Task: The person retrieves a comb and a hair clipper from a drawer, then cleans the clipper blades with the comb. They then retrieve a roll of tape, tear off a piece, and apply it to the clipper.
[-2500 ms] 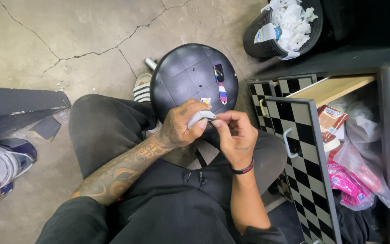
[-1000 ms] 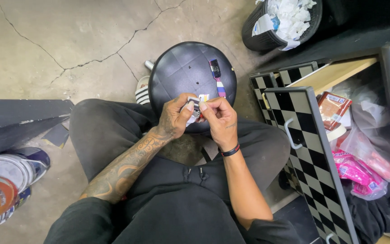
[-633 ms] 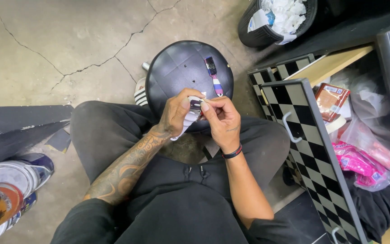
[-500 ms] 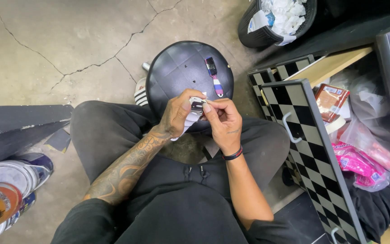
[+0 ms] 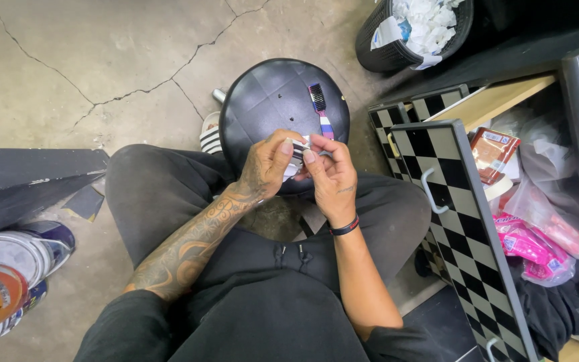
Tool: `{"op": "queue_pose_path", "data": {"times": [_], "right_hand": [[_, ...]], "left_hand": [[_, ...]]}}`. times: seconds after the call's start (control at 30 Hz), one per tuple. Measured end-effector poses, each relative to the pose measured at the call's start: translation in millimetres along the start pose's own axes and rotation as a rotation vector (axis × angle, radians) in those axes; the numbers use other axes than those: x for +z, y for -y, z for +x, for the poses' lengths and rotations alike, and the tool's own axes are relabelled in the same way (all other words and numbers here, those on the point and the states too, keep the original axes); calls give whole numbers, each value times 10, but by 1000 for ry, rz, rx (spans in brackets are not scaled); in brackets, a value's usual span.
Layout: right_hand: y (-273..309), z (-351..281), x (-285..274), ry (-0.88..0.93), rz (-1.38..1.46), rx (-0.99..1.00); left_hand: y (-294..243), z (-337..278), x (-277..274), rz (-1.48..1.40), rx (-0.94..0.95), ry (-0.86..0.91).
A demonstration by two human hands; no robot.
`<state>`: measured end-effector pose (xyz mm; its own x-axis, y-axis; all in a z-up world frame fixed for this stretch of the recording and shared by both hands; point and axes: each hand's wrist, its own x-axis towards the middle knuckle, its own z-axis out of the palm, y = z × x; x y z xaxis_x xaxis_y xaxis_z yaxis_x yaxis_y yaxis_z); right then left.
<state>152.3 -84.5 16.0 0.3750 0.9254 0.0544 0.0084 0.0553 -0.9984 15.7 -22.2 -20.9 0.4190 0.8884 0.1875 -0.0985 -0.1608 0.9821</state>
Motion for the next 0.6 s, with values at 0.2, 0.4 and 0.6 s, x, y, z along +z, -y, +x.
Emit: {"op": "queue_pose_path", "data": {"times": [0.2, 0.4, 0.6], "right_hand": [[-19, 19, 49, -8, 96, 114], [-121, 0, 80, -114, 265, 271], [-160, 31, 109, -174, 274, 307]], "left_hand": [[-34, 40, 7, 24, 4, -43], [-54, 54, -11, 53, 4, -47], [12, 70, -22, 68, 16, -68]]}}
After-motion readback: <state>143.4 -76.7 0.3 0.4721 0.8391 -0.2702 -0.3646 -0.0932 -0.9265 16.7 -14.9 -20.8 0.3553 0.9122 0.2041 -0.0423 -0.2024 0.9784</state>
